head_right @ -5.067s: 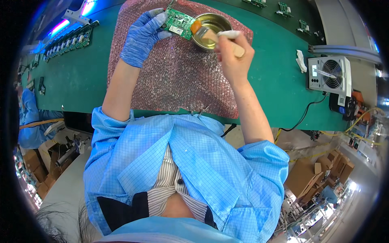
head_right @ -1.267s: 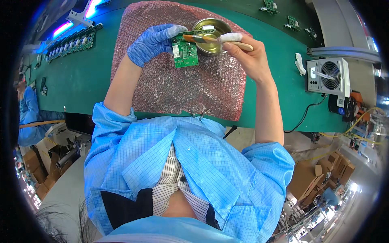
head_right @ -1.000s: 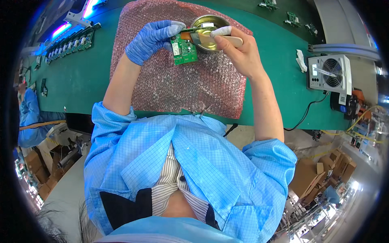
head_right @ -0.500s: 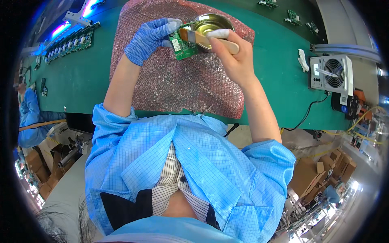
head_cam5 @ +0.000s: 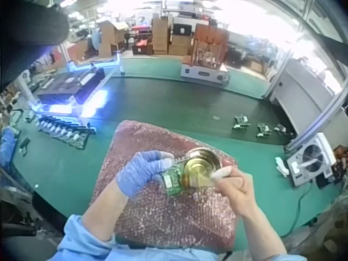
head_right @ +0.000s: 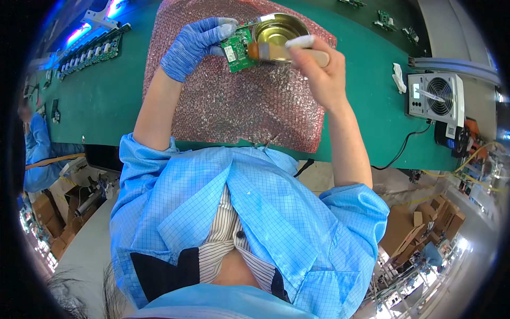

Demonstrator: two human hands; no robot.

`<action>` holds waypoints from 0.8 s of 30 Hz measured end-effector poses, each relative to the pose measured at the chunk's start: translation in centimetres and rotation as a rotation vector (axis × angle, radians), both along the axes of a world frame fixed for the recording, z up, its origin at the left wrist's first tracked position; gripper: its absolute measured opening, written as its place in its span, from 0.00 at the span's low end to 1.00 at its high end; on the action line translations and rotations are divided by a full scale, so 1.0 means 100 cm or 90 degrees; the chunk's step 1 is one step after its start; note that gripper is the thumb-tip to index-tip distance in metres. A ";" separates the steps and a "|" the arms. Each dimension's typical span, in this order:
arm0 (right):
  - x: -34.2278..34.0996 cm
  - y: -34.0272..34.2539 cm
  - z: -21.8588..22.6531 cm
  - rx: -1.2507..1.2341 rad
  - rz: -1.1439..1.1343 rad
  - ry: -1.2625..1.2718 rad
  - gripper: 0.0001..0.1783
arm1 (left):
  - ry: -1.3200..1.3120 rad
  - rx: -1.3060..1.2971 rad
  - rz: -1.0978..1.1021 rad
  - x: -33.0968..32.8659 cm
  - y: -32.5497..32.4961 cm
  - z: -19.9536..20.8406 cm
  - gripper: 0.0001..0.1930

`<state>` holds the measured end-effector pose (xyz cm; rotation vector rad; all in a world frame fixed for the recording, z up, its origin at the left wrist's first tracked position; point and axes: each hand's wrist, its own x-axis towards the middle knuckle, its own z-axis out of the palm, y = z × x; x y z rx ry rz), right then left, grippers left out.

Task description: Apply a protective coating liquid to several printed circuit boards using a brush.

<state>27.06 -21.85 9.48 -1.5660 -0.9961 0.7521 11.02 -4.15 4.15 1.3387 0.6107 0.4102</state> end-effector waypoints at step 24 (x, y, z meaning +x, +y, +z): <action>-0.031 0.005 -0.023 0.044 -0.105 0.100 0.07 | -0.160 -0.164 0.191 -0.003 -0.004 0.000 0.13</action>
